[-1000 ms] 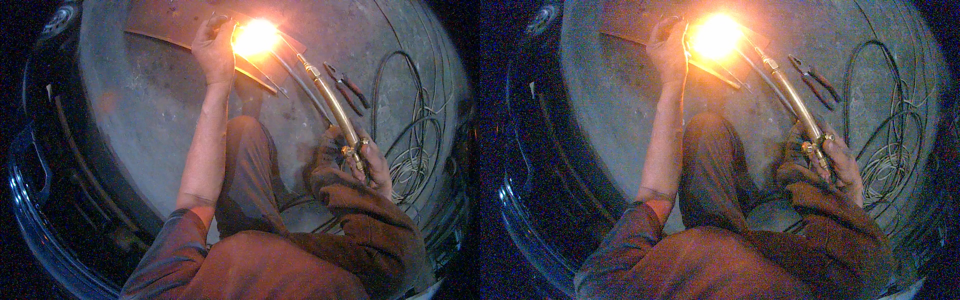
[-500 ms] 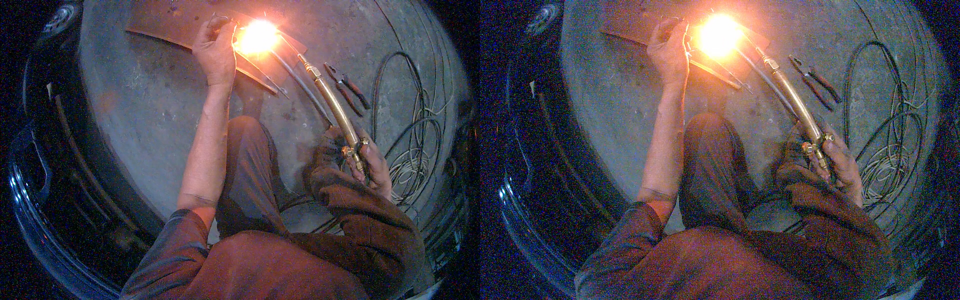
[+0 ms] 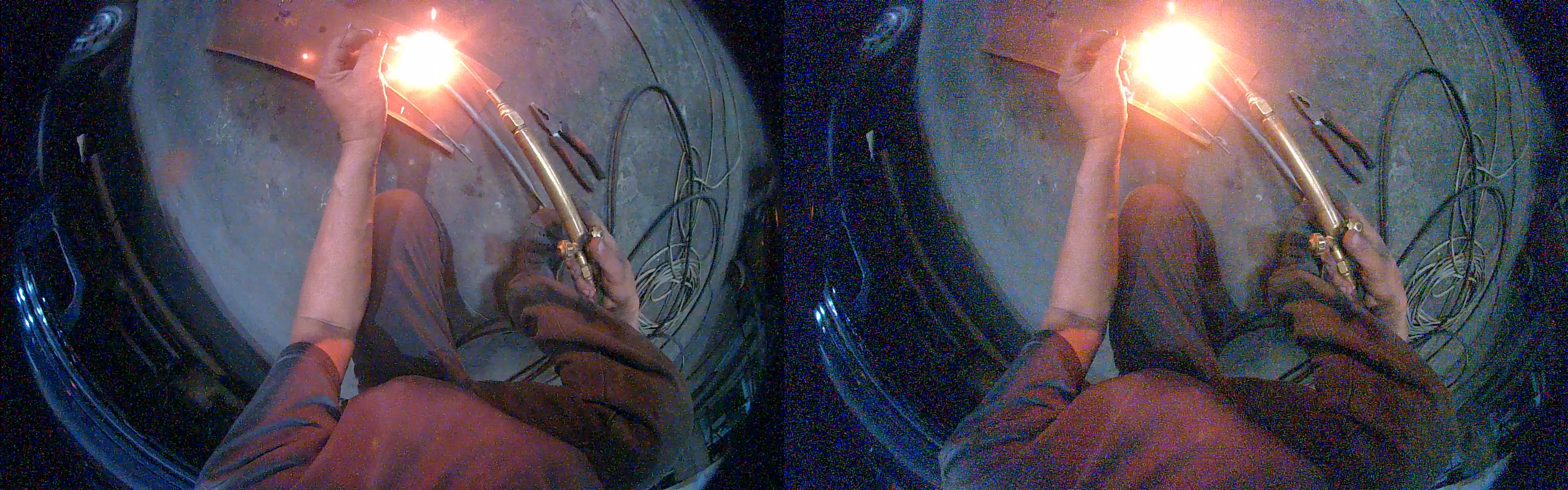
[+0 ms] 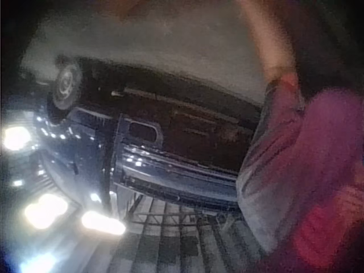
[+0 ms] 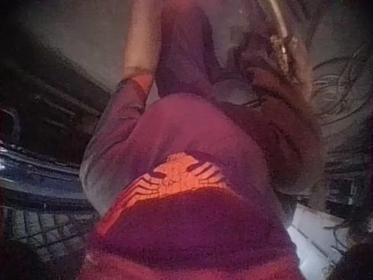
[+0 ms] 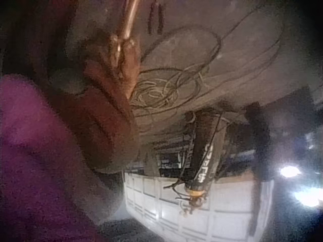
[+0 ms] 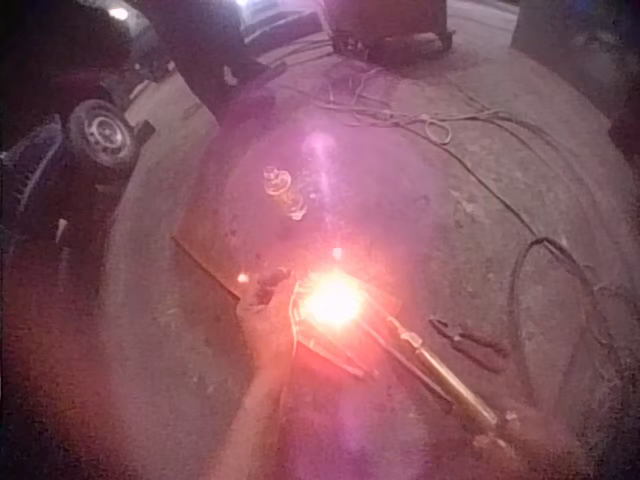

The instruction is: The person sits on the floor and uses a welding torch to heat and fuse small metal pieces onto a curved metal plate. They repeatedly pick up small metal bits, apply the torch flame to the plate, and add the bits to the molten area.

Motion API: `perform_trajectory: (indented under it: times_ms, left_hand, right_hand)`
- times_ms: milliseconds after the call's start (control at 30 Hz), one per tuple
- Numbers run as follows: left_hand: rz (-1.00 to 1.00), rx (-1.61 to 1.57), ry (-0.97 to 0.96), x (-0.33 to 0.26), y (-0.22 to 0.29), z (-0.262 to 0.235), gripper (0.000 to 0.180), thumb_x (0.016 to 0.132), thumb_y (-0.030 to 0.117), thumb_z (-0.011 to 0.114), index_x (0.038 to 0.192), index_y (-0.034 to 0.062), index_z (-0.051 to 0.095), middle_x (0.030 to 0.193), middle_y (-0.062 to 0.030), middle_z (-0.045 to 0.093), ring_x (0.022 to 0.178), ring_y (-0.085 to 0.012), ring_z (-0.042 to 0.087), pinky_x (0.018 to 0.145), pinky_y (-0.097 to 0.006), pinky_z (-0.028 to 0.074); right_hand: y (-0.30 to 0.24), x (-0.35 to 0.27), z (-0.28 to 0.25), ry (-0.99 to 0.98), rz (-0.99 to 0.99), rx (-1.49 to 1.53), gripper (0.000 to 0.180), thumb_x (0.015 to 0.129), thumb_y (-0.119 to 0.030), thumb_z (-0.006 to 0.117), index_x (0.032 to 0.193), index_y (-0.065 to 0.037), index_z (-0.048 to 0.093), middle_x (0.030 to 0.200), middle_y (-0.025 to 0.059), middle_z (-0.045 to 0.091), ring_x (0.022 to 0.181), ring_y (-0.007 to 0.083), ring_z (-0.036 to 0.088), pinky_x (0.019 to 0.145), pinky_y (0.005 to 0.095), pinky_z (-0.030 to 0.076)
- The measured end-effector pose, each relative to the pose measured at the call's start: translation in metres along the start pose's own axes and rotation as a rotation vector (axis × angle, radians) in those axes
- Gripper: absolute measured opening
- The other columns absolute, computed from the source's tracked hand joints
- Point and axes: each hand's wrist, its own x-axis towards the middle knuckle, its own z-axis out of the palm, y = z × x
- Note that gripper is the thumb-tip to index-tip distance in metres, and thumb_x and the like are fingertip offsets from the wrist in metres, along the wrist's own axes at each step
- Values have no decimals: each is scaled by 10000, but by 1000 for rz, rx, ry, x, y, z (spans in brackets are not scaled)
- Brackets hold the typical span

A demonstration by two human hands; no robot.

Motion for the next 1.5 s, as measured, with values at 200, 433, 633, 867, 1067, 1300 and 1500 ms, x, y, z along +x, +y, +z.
perform_trajectory:
  times_ms: [200,433,633,867,1067,1300,1500]
  left_hand:
    - [-26,35,5,0,-4,-3,103,871,36,733,974,43,746,830,15,691,742,-66,607,657,-226,480]
    - [-5,-7,-2,-3,2,1,105,869,34,728,972,43,746,826,17,687,747,-73,608,663,-228,477]
    - [-27,42,26,3,-3,-3,111,864,22,728,973,37,741,870,10,707,776,-83,623,684,-238,495]
    - [34,31,31,3,-7,-1,145,862,13,734,1005,32,735,908,-7,711,815,-90,626,696,-243,503]
    - [-81,28,32,2,-9,0,136,866,38,738,1002,31,733,861,-8,700,760,-87,621,664,-236,494]
    - [21,4,14,6,-16,-2,100,878,52,745,971,61,711,772,14,649,630,-70,558,535,-220,430]
    - [-16,12,38,6,-12,-2,120,866,33,753,984,26,732,910,-8,709,804,-87,624,703,-231,498]
  right_hand:
    - [-8,-3,12,2,9,11,779,945,-413,661,1531,-6,350,919,51,677,461,49,457,389,203,345]
    - [2,1,-7,-51,21,11,764,1008,-412,598,1592,-60,253,902,80,661,452,59,457,387,186,359]
    - [-1,-1,-2,-62,24,22,787,999,-437,612,1588,-53,259,894,66,662,457,54,459,389,186,364]
    - [-5,-1,9,21,26,79,750,932,-384,694,1506,-19,378,905,46,692,462,51,480,392,196,369]
    - [-10,-3,7,-29,27,-15,802,980,-439,621,1586,-49,269,862,53,651,465,42,449,387,179,343]
    - [-3,-2,1,-30,24,9,782,990,-422,608,1590,-58,264,844,56,638,453,59,450,384,185,342]
    - [0,-1,-2,-6,31,3,783,989,-420,610,1589,-52,265,859,55,640,448,58,444,384,190,340]
